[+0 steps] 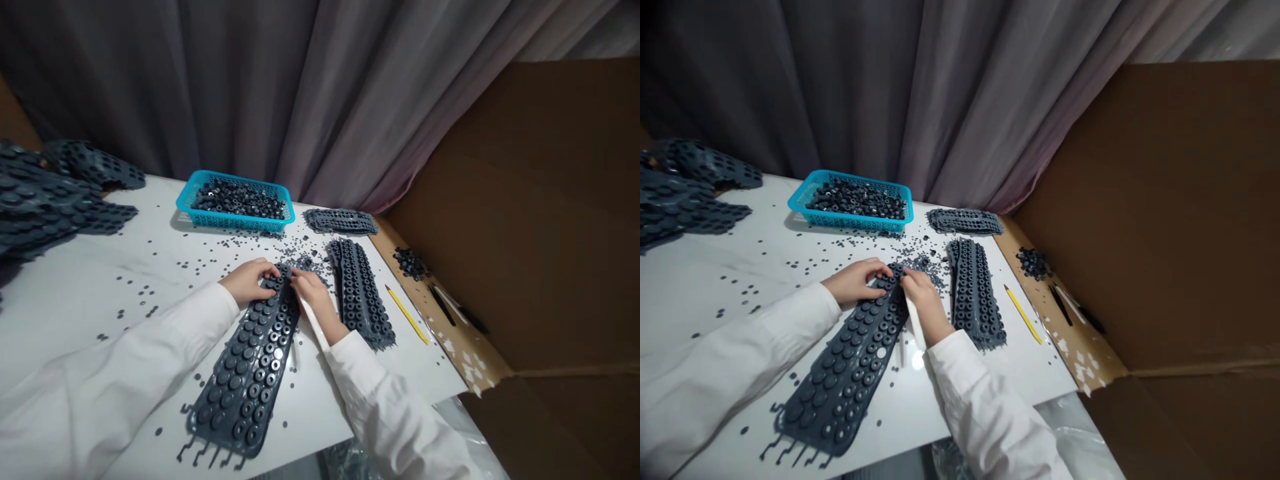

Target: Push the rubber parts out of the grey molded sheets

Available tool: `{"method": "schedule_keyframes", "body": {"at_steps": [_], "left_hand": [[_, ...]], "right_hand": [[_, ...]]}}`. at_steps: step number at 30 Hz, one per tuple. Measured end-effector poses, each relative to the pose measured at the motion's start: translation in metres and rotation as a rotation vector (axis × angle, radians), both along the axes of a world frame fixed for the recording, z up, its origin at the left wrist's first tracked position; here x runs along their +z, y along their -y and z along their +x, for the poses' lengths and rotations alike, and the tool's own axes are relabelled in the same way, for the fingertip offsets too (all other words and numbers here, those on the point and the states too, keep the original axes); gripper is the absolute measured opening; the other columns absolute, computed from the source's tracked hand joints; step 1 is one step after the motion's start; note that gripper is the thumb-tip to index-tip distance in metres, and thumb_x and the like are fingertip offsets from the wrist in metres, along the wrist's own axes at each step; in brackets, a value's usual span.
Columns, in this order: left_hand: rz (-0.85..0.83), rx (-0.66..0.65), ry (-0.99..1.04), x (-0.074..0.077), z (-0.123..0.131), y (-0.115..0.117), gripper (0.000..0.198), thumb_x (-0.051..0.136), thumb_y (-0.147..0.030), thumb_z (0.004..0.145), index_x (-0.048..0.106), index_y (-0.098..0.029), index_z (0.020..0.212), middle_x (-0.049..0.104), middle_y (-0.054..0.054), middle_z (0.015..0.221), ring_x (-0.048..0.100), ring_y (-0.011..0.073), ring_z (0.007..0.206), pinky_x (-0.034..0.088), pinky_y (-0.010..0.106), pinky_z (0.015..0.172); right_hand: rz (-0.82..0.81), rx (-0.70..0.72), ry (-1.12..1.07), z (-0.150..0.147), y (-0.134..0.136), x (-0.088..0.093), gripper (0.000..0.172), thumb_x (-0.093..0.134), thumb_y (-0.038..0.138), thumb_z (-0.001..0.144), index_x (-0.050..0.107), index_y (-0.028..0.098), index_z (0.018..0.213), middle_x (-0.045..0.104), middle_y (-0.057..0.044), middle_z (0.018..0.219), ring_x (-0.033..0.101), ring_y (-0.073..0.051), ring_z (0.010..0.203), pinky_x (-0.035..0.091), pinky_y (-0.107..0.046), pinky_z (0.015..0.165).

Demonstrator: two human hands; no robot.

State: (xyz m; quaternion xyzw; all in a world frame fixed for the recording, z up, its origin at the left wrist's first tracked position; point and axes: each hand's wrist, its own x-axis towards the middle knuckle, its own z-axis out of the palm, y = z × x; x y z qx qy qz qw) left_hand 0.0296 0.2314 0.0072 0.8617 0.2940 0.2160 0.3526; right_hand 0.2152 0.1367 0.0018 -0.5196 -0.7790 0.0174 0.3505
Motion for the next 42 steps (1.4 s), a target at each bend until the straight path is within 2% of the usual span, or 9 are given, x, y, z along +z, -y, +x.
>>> {"method": "schedule_keyframes", "body": {"at_steps": [3, 7, 11, 14, 25, 31, 34, 39, 42], "left_hand": [[-0.010, -0.003, -0.004, 0.000, -0.001, 0.000, 0.031, 0.065, -0.024, 0.063, 0.064, -0.016, 0.094, 0.049, 0.001, 0.082, 0.049, 0.0162, 0.073, 0.039, 0.027, 0.069], [-0.047, -0.042, 0.004, 0.000, -0.003, -0.004, 0.035, 0.065, -0.027, 0.065, 0.062, -0.017, 0.099, 0.051, 0.000, 0.082, 0.046, 0.0140, 0.068, 0.039, 0.025, 0.064], [-0.080, -0.095, 0.019, 0.000, -0.006, -0.007, 0.030, 0.066, -0.024, 0.062, 0.062, -0.017, 0.090, 0.050, -0.001, 0.080, 0.044, 0.0132, 0.068, 0.037, 0.023, 0.062], [-0.090, -0.115, 0.021, 0.000, -0.006, -0.007, 0.021, 0.066, -0.023, 0.061, 0.064, -0.016, 0.080, 0.048, -0.001, 0.078, 0.044, 0.0139, 0.071, 0.036, 0.023, 0.063], [-0.099, -0.120, 0.024, 0.001, -0.006, -0.005, 0.019, 0.067, -0.019, 0.060, 0.066, -0.015, 0.079, 0.049, -0.001, 0.077, 0.043, 0.0130, 0.068, 0.036, 0.023, 0.062], [-0.068, -0.123, 0.008, 0.002, -0.005, -0.005, 0.021, 0.069, -0.016, 0.058, 0.066, -0.016, 0.080, 0.050, -0.001, 0.076, 0.046, 0.0141, 0.072, 0.036, 0.023, 0.065], [-0.056, -0.128, -0.001, 0.002, -0.005, -0.006, 0.022, 0.070, -0.017, 0.058, 0.066, -0.016, 0.079, 0.049, -0.001, 0.075, 0.046, 0.0142, 0.072, 0.037, 0.023, 0.066], [-0.036, -0.131, -0.010, 0.002, -0.005, -0.005, 0.021, 0.069, -0.015, 0.058, 0.066, -0.016, 0.079, 0.051, -0.001, 0.076, 0.048, 0.0146, 0.073, 0.038, 0.023, 0.067], [-0.022, -0.136, -0.011, 0.002, -0.005, -0.005, 0.020, 0.069, -0.015, 0.059, 0.065, -0.017, 0.079, 0.051, -0.001, 0.076, 0.048, 0.0147, 0.074, 0.038, 0.023, 0.067]], "right_hand": [[0.009, -0.107, -0.257, 0.001, 0.006, 0.004, 0.011, 0.051, 0.023, 0.089, 0.062, 0.020, 0.093, 0.065, -0.011, 0.115, 0.059, -0.023, 0.108, 0.046, -0.040, 0.093], [-0.113, -0.015, -0.405, -0.007, 0.018, 0.012, 0.008, 0.055, 0.026, 0.088, 0.060, 0.020, 0.091, 0.066, -0.012, 0.113, 0.061, -0.023, 0.107, 0.046, -0.039, 0.091], [-0.150, 0.127, -0.338, -0.015, 0.021, 0.014, 0.006, 0.056, 0.024, 0.087, 0.060, 0.020, 0.091, 0.067, -0.011, 0.108, 0.062, -0.022, 0.103, 0.047, -0.039, 0.089], [-0.158, 0.176, -0.307, -0.016, 0.020, 0.015, 0.007, 0.055, 0.023, 0.088, 0.061, 0.021, 0.091, 0.067, -0.011, 0.106, 0.062, -0.022, 0.102, 0.048, -0.039, 0.088], [-0.137, 0.221, -0.237, -0.015, 0.020, 0.013, 0.006, 0.055, 0.018, 0.088, 0.061, 0.020, 0.089, 0.068, -0.010, 0.100, 0.059, -0.020, 0.100, 0.050, -0.037, 0.087], [-0.089, 0.249, -0.035, -0.012, 0.015, 0.005, 0.014, 0.047, 0.017, 0.091, 0.061, 0.021, 0.091, 0.066, -0.010, 0.108, 0.055, -0.022, 0.103, 0.052, -0.040, 0.086], [-0.066, 0.209, 0.033, -0.010, 0.013, 0.001, 0.017, 0.044, 0.018, 0.092, 0.061, 0.021, 0.094, 0.064, -0.012, 0.112, 0.053, -0.024, 0.106, 0.051, -0.043, 0.088], [-0.026, 0.069, -0.164, -0.010, 0.017, 0.007, 0.014, 0.047, 0.019, 0.091, 0.060, 0.021, 0.091, 0.066, -0.012, 0.109, 0.057, -0.023, 0.103, 0.049, -0.043, 0.088], [-0.114, 0.111, -0.294, -0.014, 0.025, 0.014, 0.007, 0.053, 0.022, 0.089, 0.060, 0.021, 0.091, 0.067, -0.011, 0.108, 0.059, -0.022, 0.103, 0.049, -0.041, 0.089]]}}
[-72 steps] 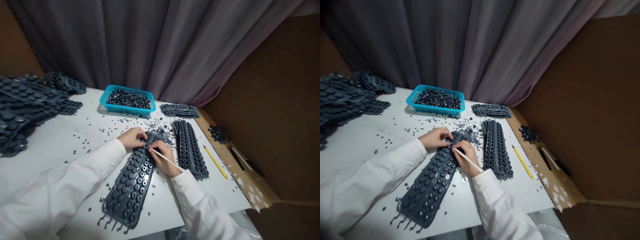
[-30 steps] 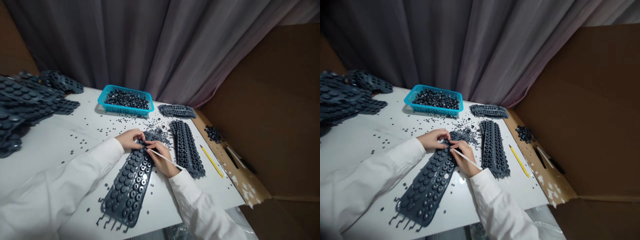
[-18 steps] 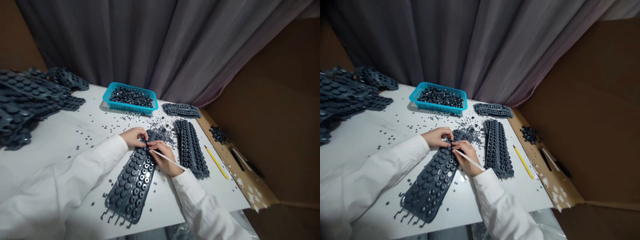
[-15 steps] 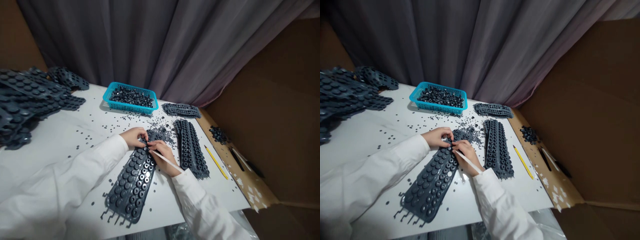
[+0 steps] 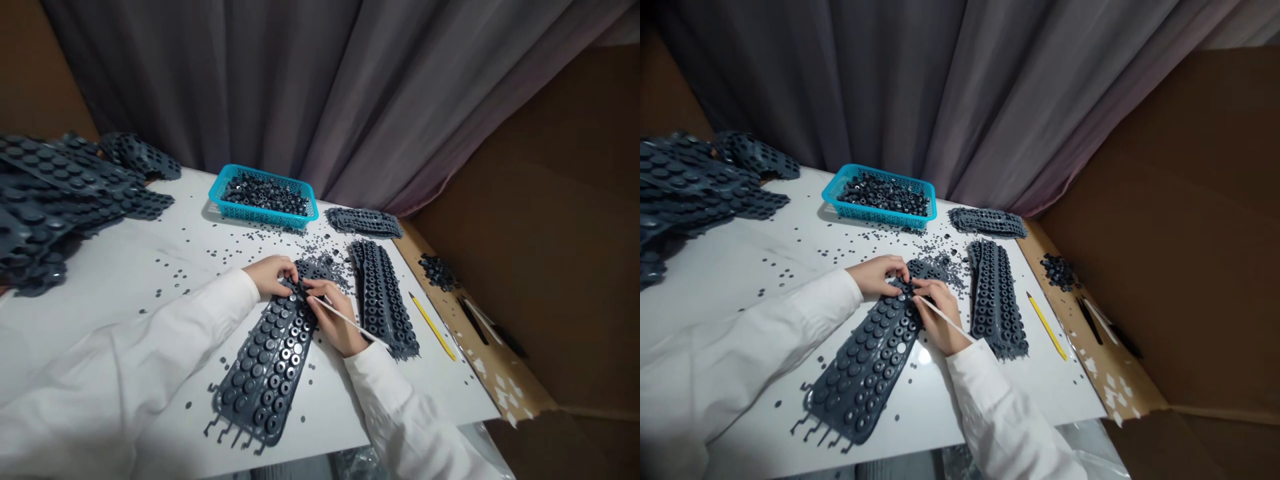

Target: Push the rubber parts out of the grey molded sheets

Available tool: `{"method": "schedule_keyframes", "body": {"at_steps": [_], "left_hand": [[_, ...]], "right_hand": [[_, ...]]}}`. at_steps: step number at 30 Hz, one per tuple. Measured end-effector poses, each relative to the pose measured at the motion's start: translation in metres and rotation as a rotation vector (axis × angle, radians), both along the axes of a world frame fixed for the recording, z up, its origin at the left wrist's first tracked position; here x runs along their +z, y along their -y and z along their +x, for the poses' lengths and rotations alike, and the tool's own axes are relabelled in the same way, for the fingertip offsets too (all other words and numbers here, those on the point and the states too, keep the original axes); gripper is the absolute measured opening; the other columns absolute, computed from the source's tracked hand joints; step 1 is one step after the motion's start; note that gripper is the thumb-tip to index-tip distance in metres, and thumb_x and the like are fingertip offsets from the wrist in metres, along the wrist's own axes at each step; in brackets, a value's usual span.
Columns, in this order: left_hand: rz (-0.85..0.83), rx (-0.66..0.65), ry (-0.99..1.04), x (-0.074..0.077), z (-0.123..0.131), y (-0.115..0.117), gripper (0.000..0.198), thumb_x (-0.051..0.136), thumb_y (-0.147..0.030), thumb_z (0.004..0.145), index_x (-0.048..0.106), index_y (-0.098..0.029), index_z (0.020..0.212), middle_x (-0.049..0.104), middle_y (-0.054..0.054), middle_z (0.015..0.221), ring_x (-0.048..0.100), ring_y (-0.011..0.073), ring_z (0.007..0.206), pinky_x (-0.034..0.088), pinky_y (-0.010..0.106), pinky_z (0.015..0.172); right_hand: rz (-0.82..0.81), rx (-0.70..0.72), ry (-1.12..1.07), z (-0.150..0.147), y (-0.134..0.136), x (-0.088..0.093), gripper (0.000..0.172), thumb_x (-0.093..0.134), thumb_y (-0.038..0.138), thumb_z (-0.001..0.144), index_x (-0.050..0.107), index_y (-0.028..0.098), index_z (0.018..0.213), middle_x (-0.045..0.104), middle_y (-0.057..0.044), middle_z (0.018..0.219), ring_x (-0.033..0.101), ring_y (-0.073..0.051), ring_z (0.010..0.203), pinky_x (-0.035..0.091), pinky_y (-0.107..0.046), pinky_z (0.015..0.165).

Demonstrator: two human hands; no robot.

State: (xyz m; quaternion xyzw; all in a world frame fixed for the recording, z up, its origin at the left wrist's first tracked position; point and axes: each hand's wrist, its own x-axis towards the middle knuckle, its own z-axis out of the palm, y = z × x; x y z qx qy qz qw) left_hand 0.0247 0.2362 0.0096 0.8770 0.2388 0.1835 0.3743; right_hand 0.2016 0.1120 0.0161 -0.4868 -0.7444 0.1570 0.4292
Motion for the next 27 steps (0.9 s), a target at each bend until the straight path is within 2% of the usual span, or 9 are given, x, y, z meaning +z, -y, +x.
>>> {"method": "schedule_keyframes", "body": {"at_steps": [4, 7, 11, 16, 21, 24, 27], "left_hand": [[0.013, -0.004, -0.002, -0.001, 0.000, -0.001, 0.020, 0.068, -0.015, 0.059, 0.066, -0.016, 0.079, 0.050, -0.001, 0.074, 0.047, 0.0143, 0.072, 0.037, 0.023, 0.066], [0.018, -0.003, -0.001, -0.001, 0.001, -0.001, 0.021, 0.069, -0.016, 0.059, 0.067, -0.016, 0.079, 0.050, -0.001, 0.074, 0.046, 0.0142, 0.071, 0.036, 0.023, 0.065], [0.021, 0.002, 0.001, -0.002, 0.001, -0.001, 0.021, 0.069, -0.017, 0.059, 0.067, -0.016, 0.079, 0.050, -0.001, 0.074, 0.046, 0.0142, 0.071, 0.036, 0.023, 0.065], [0.023, 0.006, -0.002, -0.003, 0.000, 0.000, 0.022, 0.069, -0.016, 0.059, 0.066, -0.016, 0.081, 0.051, 0.000, 0.076, 0.047, 0.0146, 0.073, 0.037, 0.023, 0.067], [0.020, 0.006, -0.009, -0.003, 0.001, -0.001, 0.024, 0.070, -0.014, 0.057, 0.066, -0.016, 0.080, 0.052, 0.000, 0.077, 0.048, 0.0157, 0.075, 0.038, 0.024, 0.069], [0.019, 0.006, -0.013, -0.002, 0.001, 0.000, 0.024, 0.070, -0.014, 0.057, 0.066, -0.016, 0.080, 0.053, 0.000, 0.078, 0.049, 0.0162, 0.076, 0.038, 0.025, 0.069], [0.017, 0.004, -0.016, -0.001, 0.001, 0.000, 0.023, 0.070, -0.014, 0.057, 0.066, -0.015, 0.080, 0.052, 0.000, 0.077, 0.048, 0.0160, 0.075, 0.038, 0.024, 0.068]], "right_hand": [[-0.096, 0.127, -0.035, -0.003, 0.006, 0.003, 0.007, 0.055, 0.024, 0.089, 0.060, 0.020, 0.087, 0.068, -0.011, 0.103, 0.060, -0.022, 0.102, 0.049, -0.039, 0.088], [-0.112, 0.144, -0.026, -0.003, 0.005, 0.002, 0.007, 0.055, 0.023, 0.089, 0.061, 0.020, 0.086, 0.068, -0.011, 0.102, 0.061, -0.021, 0.101, 0.050, -0.039, 0.087], [-0.074, 0.172, 0.039, -0.002, 0.004, 0.000, 0.007, 0.053, 0.023, 0.089, 0.061, 0.021, 0.088, 0.069, -0.011, 0.103, 0.061, -0.021, 0.101, 0.051, -0.038, 0.086], [0.026, 0.219, 0.251, 0.000, 0.000, -0.007, 0.017, 0.045, 0.017, 0.092, 0.062, 0.022, 0.096, 0.066, -0.010, 0.112, 0.058, -0.021, 0.107, 0.052, -0.039, 0.088], [0.091, 0.115, 0.303, 0.004, -0.002, -0.014, 0.019, 0.044, 0.017, 0.093, 0.061, 0.022, 0.101, 0.063, -0.010, 0.119, 0.054, -0.023, 0.111, 0.051, -0.043, 0.091], [0.092, -0.005, 0.184, 0.003, 0.001, -0.007, 0.016, 0.045, 0.017, 0.092, 0.059, 0.022, 0.097, 0.065, -0.011, 0.114, 0.058, -0.022, 0.107, 0.051, -0.043, 0.090], [0.001, 0.017, 0.033, -0.002, 0.008, 0.002, 0.010, 0.048, 0.019, 0.091, 0.057, 0.022, 0.095, 0.066, -0.011, 0.112, 0.059, -0.021, 0.108, 0.050, -0.041, 0.091]]}}
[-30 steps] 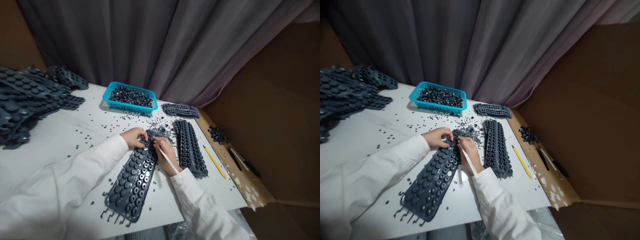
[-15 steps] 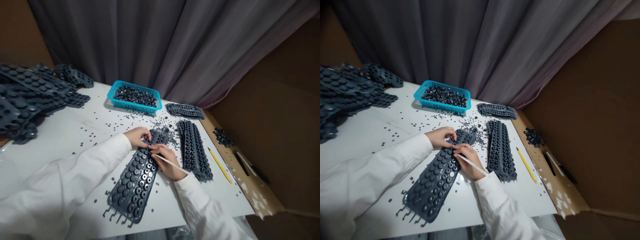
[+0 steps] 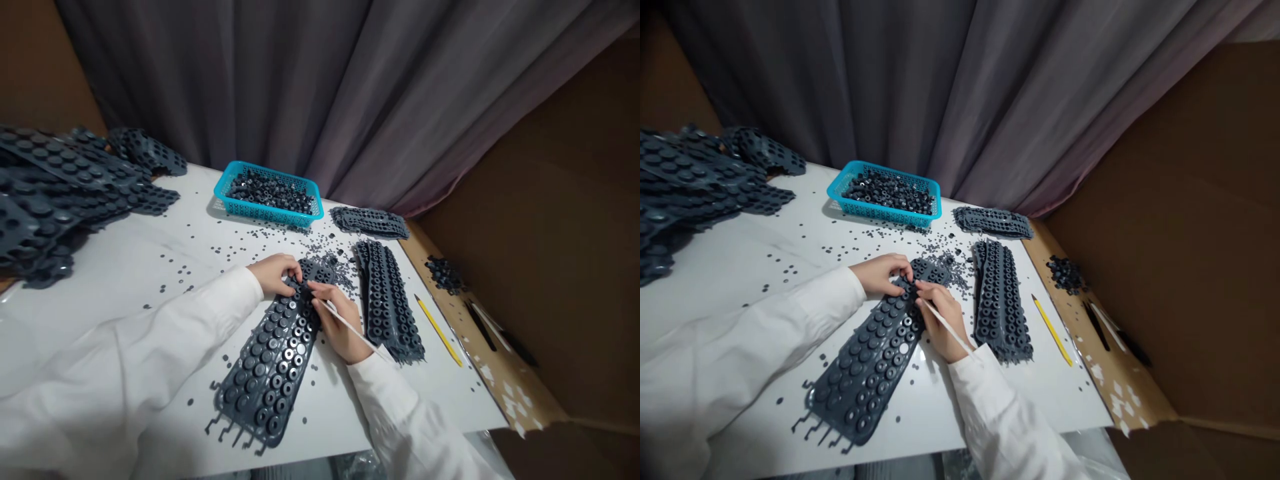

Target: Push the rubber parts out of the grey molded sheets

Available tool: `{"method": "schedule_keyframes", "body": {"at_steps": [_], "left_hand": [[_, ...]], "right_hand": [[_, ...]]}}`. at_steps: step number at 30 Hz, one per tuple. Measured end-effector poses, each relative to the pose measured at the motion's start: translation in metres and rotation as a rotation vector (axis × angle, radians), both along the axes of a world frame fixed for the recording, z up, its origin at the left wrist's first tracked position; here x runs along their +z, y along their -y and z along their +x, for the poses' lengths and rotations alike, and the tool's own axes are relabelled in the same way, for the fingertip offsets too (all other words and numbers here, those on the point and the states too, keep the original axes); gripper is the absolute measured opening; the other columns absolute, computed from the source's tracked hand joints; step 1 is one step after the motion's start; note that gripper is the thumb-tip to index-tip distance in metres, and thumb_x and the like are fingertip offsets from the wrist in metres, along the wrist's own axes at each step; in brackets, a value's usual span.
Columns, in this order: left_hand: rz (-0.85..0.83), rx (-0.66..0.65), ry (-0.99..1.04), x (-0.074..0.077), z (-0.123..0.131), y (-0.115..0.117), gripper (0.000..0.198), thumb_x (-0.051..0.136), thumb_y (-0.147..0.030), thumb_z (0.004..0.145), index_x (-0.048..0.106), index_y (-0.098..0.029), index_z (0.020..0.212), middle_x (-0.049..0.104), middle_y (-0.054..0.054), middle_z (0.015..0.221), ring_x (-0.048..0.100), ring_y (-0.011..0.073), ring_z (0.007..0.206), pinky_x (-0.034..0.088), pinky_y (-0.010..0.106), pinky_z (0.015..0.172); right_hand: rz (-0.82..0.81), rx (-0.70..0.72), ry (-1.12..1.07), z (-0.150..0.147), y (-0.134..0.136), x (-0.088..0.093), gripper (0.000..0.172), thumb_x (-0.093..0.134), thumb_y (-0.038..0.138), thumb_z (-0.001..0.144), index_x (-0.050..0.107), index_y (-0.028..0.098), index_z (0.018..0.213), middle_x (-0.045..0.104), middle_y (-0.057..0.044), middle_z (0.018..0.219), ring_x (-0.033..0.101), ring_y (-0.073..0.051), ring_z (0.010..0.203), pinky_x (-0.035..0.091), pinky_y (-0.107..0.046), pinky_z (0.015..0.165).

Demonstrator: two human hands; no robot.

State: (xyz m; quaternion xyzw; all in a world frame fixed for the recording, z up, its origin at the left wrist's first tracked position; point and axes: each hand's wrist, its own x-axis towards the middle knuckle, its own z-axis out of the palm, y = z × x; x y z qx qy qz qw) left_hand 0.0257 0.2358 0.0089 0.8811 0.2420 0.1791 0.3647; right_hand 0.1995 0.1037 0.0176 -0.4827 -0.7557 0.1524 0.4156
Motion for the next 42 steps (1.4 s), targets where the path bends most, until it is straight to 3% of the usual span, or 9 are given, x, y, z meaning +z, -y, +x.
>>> {"method": "schedule_keyframes", "body": {"at_steps": [6, 16, 20, 24, 30, 42], "left_hand": [[-0.003, 0.006, -0.002, 0.000, 0.000, 0.001, 0.024, 0.069, -0.011, 0.057, 0.066, -0.014, 0.080, 0.050, 0.000, 0.077, 0.048, 0.0155, 0.075, 0.037, 0.024, 0.067], [-0.010, 0.003, -0.010, 0.001, 0.000, 0.001, 0.023, 0.070, -0.014, 0.058, 0.066, -0.015, 0.081, 0.050, -0.001, 0.077, 0.048, 0.0152, 0.076, 0.037, 0.024, 0.069], [-0.007, 0.004, -0.012, 0.000, 0.000, 0.000, 0.024, 0.069, -0.014, 0.058, 0.066, -0.014, 0.081, 0.049, 0.000, 0.077, 0.047, 0.0154, 0.075, 0.037, 0.024, 0.068], [-0.003, 0.007, -0.013, -0.001, 0.000, 0.000, 0.023, 0.069, -0.014, 0.058, 0.066, -0.015, 0.081, 0.049, -0.001, 0.077, 0.047, 0.0151, 0.074, 0.036, 0.023, 0.068], [-0.004, 0.009, -0.014, 0.000, 0.000, 0.000, 0.023, 0.070, -0.013, 0.058, 0.066, -0.015, 0.081, 0.050, -0.001, 0.077, 0.047, 0.0147, 0.074, 0.037, 0.023, 0.068], [0.003, 0.015, -0.024, 0.000, 0.000, 0.001, 0.024, 0.070, -0.013, 0.058, 0.066, -0.014, 0.082, 0.049, -0.001, 0.077, 0.047, 0.0152, 0.074, 0.037, 0.023, 0.068]], "right_hand": [[-0.148, 0.154, -0.086, -0.008, 0.010, 0.004, 0.007, 0.054, 0.023, 0.090, 0.060, 0.021, 0.087, 0.068, -0.011, 0.108, 0.060, -0.021, 0.109, 0.050, -0.039, 0.091], [-0.031, 0.234, 0.083, -0.003, 0.003, -0.006, 0.015, 0.048, 0.014, 0.091, 0.060, 0.022, 0.093, 0.068, -0.009, 0.109, 0.059, -0.020, 0.107, 0.053, -0.037, 0.087], [0.069, 0.190, 0.247, 0.002, 0.001, -0.015, 0.021, 0.046, 0.015, 0.092, 0.061, 0.022, 0.105, 0.063, -0.010, 0.119, 0.054, -0.021, 0.111, 0.051, -0.040, 0.090], [0.085, 0.104, 0.271, 0.003, 0.001, -0.019, 0.026, 0.045, 0.018, 0.093, 0.060, 0.025, 0.113, 0.062, -0.010, 0.121, 0.053, -0.023, 0.112, 0.050, -0.043, 0.091], [0.040, 0.096, 0.210, 0.001, 0.002, -0.018, 0.022, 0.044, 0.018, 0.093, 0.062, 0.023, 0.104, 0.063, -0.011, 0.118, 0.058, -0.022, 0.101, 0.050, -0.040, 0.086], [0.018, 0.026, 0.179, -0.005, 0.001, -0.014, 0.020, 0.042, 0.017, 0.093, 0.061, 0.023, 0.099, 0.066, -0.010, 0.111, 0.061, -0.020, 0.097, 0.051, -0.036, 0.083]]}}
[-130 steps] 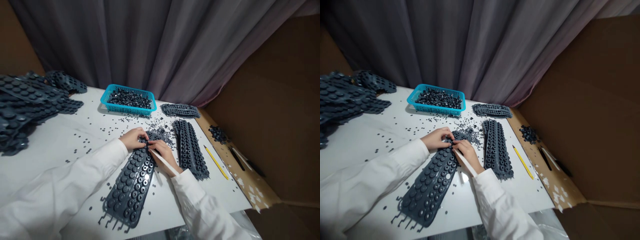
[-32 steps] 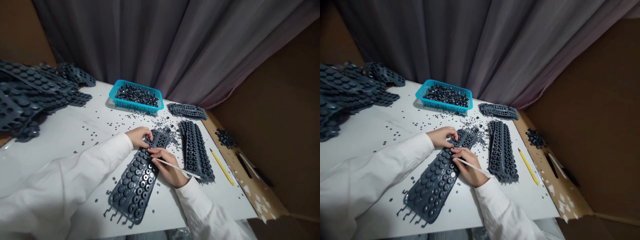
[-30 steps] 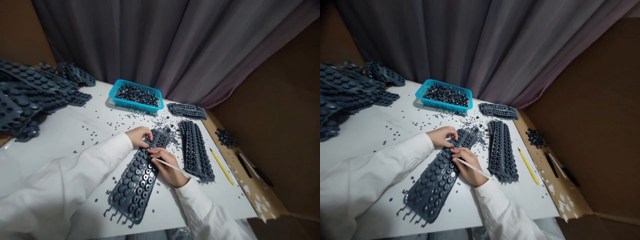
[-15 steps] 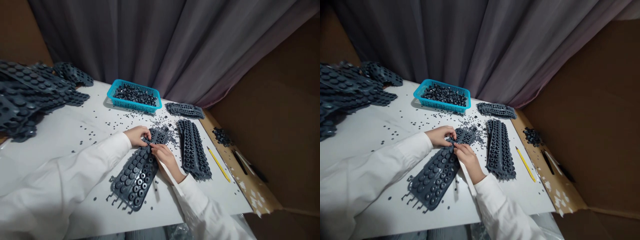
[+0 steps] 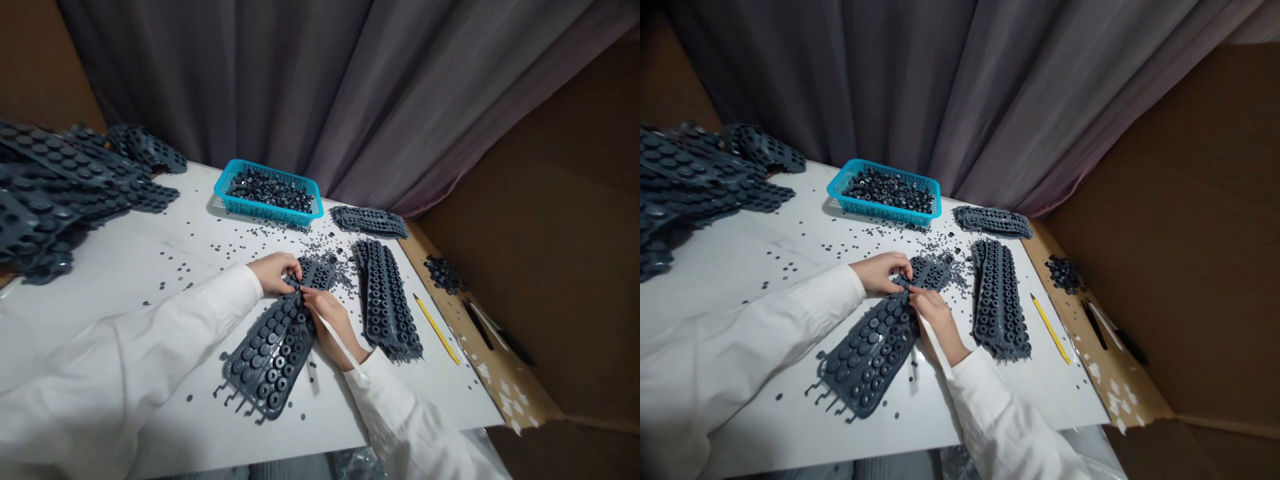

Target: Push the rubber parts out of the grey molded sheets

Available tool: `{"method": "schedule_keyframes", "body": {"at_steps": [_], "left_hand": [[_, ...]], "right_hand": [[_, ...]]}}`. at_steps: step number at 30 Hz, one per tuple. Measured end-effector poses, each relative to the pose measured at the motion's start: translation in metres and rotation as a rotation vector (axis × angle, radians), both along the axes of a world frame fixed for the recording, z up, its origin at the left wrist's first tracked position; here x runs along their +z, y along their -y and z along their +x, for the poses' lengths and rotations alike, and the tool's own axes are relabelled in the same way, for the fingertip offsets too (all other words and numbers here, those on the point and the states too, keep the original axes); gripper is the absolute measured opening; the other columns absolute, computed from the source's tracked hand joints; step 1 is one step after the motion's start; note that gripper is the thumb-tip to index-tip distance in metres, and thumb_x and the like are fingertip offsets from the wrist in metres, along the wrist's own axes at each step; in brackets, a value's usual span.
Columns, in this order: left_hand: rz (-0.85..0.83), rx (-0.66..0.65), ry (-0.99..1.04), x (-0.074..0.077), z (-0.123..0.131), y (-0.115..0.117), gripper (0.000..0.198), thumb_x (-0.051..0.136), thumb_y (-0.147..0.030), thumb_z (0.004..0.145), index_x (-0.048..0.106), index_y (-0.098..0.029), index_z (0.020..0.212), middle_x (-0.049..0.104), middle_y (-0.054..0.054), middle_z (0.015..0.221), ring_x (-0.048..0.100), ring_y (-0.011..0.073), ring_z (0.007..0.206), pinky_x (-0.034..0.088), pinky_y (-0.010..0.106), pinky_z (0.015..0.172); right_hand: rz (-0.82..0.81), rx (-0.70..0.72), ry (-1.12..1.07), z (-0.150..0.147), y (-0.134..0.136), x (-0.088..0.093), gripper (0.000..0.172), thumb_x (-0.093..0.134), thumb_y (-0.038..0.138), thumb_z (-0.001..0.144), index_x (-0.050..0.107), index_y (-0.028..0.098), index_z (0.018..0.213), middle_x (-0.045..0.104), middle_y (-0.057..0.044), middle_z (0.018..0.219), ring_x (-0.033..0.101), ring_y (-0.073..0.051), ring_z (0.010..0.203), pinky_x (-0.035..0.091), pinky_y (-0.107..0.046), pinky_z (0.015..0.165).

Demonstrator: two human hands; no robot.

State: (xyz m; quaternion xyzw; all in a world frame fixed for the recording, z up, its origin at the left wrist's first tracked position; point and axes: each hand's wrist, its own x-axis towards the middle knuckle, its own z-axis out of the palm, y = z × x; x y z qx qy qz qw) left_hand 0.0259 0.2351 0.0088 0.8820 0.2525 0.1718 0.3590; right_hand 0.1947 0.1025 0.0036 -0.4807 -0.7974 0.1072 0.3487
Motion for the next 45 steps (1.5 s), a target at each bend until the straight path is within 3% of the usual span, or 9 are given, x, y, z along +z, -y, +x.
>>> {"method": "schedule_keyframes", "body": {"at_steps": [13, 22, 25, 31, 35, 40, 43, 45], "left_hand": [[0.001, 0.003, -0.008, 0.002, 0.001, 0.002, 0.025, 0.070, -0.012, 0.056, 0.065, -0.015, 0.081, 0.050, 0.000, 0.077, 0.049, 0.0167, 0.078, 0.037, 0.025, 0.073], [-0.038, 0.009, 0.018, 0.004, 0.000, 0.002, 0.022, 0.070, -0.018, 0.059, 0.065, -0.016, 0.080, 0.052, 0.000, 0.076, 0.047, 0.0149, 0.073, 0.037, 0.024, 0.067], [-0.065, 0.042, 0.026, 0.009, 0.000, 0.004, 0.018, 0.069, -0.019, 0.062, 0.064, -0.016, 0.079, 0.052, -0.001, 0.076, 0.046, 0.0133, 0.068, 0.037, 0.023, 0.063], [-0.143, 0.243, -0.032, 0.025, -0.006, 0.008, 0.015, 0.068, -0.027, 0.065, 0.060, -0.016, 0.071, 0.055, -0.001, 0.068, 0.050, 0.0147, 0.065, 0.036, 0.025, 0.062], [-0.317, 0.358, -0.098, 0.024, -0.004, 0.014, 0.032, 0.074, -0.036, 0.059, 0.060, -0.014, 0.077, 0.058, -0.001, 0.062, 0.054, 0.0165, 0.059, 0.039, 0.027, 0.058], [-0.515, 0.413, -0.023, 0.024, -0.002, 0.029, 0.060, 0.075, -0.022, 0.055, 0.051, -0.014, 0.109, 0.059, 0.003, 0.088, 0.059, 0.0149, 0.068, 0.047, 0.027, 0.063], [-0.601, 0.532, 0.068, 0.032, -0.015, 0.044, 0.062, 0.073, -0.019, 0.059, 0.047, -0.014, 0.115, 0.052, 0.010, 0.108, 0.060, 0.0158, 0.082, 0.049, 0.029, 0.071], [-0.756, 0.648, 0.152, 0.037, -0.026, 0.056, 0.062, 0.076, -0.020, 0.057, 0.049, -0.014, 0.112, 0.050, 0.012, 0.112, 0.059, 0.0181, 0.089, 0.049, 0.029, 0.073]], "right_hand": [[-0.044, -0.161, -0.082, -0.002, -0.001, -0.001, 0.020, 0.042, 0.018, 0.092, 0.061, 0.020, 0.094, 0.066, -0.012, 0.112, 0.064, -0.020, 0.101, 0.052, -0.033, 0.084], [-0.162, -0.165, -0.448, -0.001, 0.007, 0.013, 0.007, 0.053, 0.024, 0.090, 0.059, 0.022, 0.091, 0.067, -0.009, 0.110, 0.061, -0.023, 0.108, 0.047, -0.039, 0.091], [-0.147, -0.131, -0.455, -0.001, 0.009, 0.017, 0.007, 0.054, 0.024, 0.089, 0.061, 0.022, 0.090, 0.067, -0.009, 0.105, 0.060, -0.022, 0.105, 0.045, -0.040, 0.091], [-0.161, -0.201, -0.436, -0.003, 0.010, 0.022, 0.008, 0.058, 0.026, 0.085, 0.063, 0.021, 0.081, 0.061, -0.003, 0.079, 0.057, -0.018, 0.076, 0.044, -0.031, 0.071], [-0.306, -0.312, -0.704, -0.002, 0.006, 0.014, 0.011, 0.062, 0.031, 0.082, 0.062, 0.020, 0.080, 0.059, 0.001, 0.073, 0.053, -0.015, 0.070, 0.040, -0.026, 0.065], [-0.404, -0.247, -1.028, -0.002, -0.010, 0.004, 0.014, 0.066, 0.033, 0.077, 0.062, 0.020, 0.079, 0.060, 0.002, 0.068, 0.055, -0.015, 0.070, 0.041, -0.027, 0.070], [-0.470, -0.222, -1.154, -0.005, -0.022, 0.003, 0.019, 0.071, 0.035, 0.071, 0.061, 0.020, 0.079, 0.061, 0.002, 0.067, 0.056, -0.015, 0.067, 0.041, -0.027, 0.066], [-0.498, -0.192, -1.220, -0.008, -0.029, 0.004, 0.021, 0.072, 0.035, 0.068, 0.061, 0.020, 0.077, 0.060, 0.003, 0.066, 0.056, -0.014, 0.065, 0.042, -0.026, 0.065]]}}
